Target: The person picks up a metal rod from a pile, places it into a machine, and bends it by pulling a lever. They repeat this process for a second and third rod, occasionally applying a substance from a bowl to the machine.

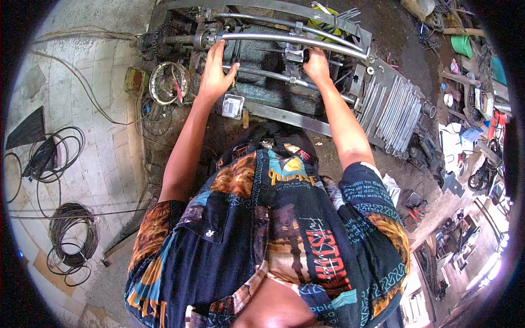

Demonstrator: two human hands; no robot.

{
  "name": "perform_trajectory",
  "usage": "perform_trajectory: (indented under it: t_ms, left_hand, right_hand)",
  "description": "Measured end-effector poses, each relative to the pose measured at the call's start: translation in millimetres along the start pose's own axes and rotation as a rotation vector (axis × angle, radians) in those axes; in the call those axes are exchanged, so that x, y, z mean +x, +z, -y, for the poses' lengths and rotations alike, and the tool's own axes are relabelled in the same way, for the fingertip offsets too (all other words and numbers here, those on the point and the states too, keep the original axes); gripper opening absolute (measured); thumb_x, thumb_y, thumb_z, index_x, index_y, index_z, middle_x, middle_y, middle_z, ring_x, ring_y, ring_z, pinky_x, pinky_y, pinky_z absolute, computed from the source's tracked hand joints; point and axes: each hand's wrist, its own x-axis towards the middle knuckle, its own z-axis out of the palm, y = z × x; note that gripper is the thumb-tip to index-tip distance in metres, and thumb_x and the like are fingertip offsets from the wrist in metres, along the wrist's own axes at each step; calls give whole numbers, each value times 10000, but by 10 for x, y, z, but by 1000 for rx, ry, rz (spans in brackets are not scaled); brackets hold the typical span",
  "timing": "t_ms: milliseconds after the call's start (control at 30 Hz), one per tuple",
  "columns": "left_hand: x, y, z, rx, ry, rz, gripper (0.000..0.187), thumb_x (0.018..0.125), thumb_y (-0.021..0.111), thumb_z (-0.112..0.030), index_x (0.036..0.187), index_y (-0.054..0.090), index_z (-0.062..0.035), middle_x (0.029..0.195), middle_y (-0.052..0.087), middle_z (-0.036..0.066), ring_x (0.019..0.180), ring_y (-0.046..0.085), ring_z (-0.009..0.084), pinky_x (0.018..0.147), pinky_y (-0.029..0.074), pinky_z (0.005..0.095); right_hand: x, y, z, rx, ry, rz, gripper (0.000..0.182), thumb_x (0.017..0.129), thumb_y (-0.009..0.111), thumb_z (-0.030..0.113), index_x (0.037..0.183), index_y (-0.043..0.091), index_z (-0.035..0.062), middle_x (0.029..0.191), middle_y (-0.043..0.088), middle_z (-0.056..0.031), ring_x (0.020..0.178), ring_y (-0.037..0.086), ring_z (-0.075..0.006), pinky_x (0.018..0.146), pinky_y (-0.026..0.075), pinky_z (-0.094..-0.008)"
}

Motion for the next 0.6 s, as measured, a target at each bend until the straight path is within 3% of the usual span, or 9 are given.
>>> perform_trajectory:
  t_ms: [100,233,333,400,433,467,533,567,600]
  left_hand:
    - [-32,3,-41,-11,-44,28,755,874,704,-191,1478,289,-11,1443,375,266,1343,388,431,1115,349,453]
    - [-53,-30,-55,-41,-16,7,761,863,711,-179,1474,289,-10,1440,384,265,1337,395,433,1114,353,446]
    - [-83,-44,-76,-49,-31,6,762,860,714,-175,1471,292,-6,1438,388,262,1334,400,432,1112,356,445]
    - [-124,-47,-85,-51,-48,10,761,860,713,-175,1471,293,-5,1438,388,261,1333,402,431,1111,357,445]
    - [-153,-48,-63,-44,-45,-2,762,859,715,-175,1471,294,-2,1438,388,262,1333,403,429,1111,357,445]
    - [-175,-53,-43,-36,-42,-17,764,857,717,-175,1470,296,0,1438,387,263,1333,404,427,1111,358,446]
    - [-242,-105,-44,-39,-76,-28,776,854,721,-177,1475,293,4,1439,387,264,1335,404,423,1113,356,445]
    - [-274,-111,-36,-46,-90,-35,782,852,725,-181,1476,292,8,1438,390,265,1337,403,421,1115,354,444]
    - [-299,-111,-20,-52,-103,-41,788,850,728,-185,1477,292,11,1436,393,266,1338,402,420,1117,352,442]
  right_hand:
    - [-4,-52,52,3,51,54,280,683,638,6,952,671,-60,1069,633,-272,1035,608,-440,918,512,-494]
    - [-6,-82,152,7,77,52,300,680,640,4,974,661,-55,1062,632,-269,1016,610,-439,948,494,-495]
    - [-38,-123,148,-17,16,58,377,687,643,13,1060,643,-43,1119,618,-261,1067,587,-438,990,468,-492]
    - [-86,-120,137,-105,-47,-75,461,696,661,49,1150,618,-20,1219,574,-254,1167,534,-427,1030,433,-508]
    - [-120,-231,251,-187,9,-30,610,690,685,73,1282,564,-7,1260,536,-280,1216,491,-451,1086,372,-510]
    - [-212,-319,405,-239,103,-15,600,721,689,129,1293,560,1,1265,515,-293,1199,499,-456,1059,390,-527]
    - [-319,-519,680,-237,168,51,444,755,664,148,1164,621,-19,1386,424,-273,1206,485,-483,1012,398,-621]
    - [-355,-741,833,-213,139,182,353,792,657,177,1090,640,-13,1273,530,-251,1117,565,-453,952,466,-562]
    - [-301,-981,1012,-218,136,176,353,792,657,177,1090,640,-13,1273,530,-251,1117,565,-453,952,466,-562]
